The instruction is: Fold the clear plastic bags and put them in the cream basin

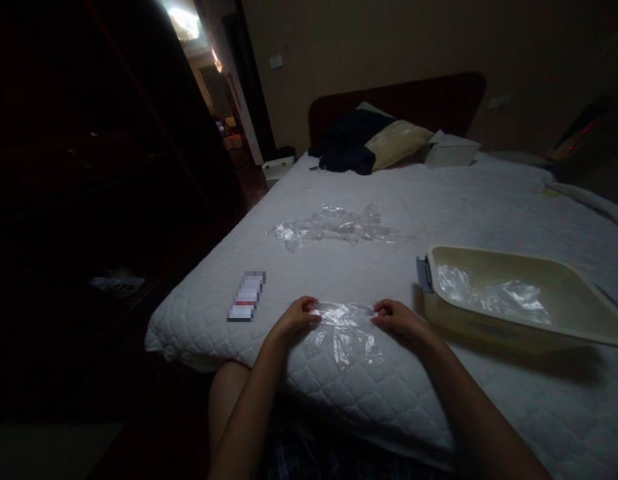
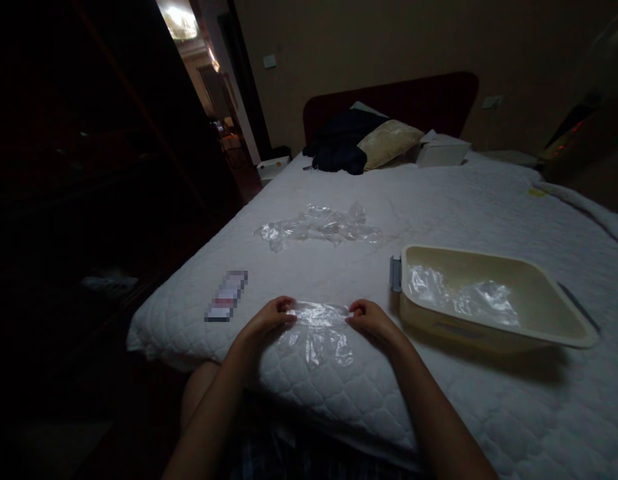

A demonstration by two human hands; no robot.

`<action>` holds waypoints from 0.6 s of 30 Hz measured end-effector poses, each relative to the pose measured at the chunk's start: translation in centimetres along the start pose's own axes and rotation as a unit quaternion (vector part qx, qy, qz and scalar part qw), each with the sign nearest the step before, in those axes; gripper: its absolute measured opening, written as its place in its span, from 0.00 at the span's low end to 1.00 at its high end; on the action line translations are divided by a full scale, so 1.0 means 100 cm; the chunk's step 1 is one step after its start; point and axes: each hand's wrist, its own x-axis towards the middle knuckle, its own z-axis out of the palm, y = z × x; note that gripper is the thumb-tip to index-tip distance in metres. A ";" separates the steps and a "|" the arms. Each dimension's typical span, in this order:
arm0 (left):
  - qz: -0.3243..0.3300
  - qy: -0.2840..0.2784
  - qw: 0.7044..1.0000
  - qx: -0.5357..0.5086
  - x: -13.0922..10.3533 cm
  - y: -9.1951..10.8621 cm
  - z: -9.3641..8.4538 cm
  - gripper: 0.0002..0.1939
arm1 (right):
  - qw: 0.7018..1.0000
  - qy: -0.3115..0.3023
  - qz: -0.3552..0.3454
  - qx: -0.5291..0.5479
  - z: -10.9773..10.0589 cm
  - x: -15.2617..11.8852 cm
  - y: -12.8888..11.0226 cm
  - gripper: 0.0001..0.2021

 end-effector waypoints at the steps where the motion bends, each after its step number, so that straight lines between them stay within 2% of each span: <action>1: 0.004 -0.005 1.000 0.000 0.000 -0.001 -0.001 0.24 | 1.000 0.002 -0.006 -0.006 0.001 0.001 0.001 0.16; 6: 0.047 0.008 0.999 -0.003 -0.008 -0.007 0.002 0.27 | 0.999 0.013 -0.043 -0.025 0.004 -0.004 0.000 0.16; 13: 0.078 0.027 0.997 0.007 -0.016 -0.010 0.005 0.27 | 0.995 -0.096 -0.022 -0.024 0.006 -0.009 0.000 0.14; 18: 0.053 0.004 0.998 -0.033 -0.018 -0.005 0.001 0.27 | 0.992 -0.064 -0.099 -0.049 0.007 -0.007 0.002 0.11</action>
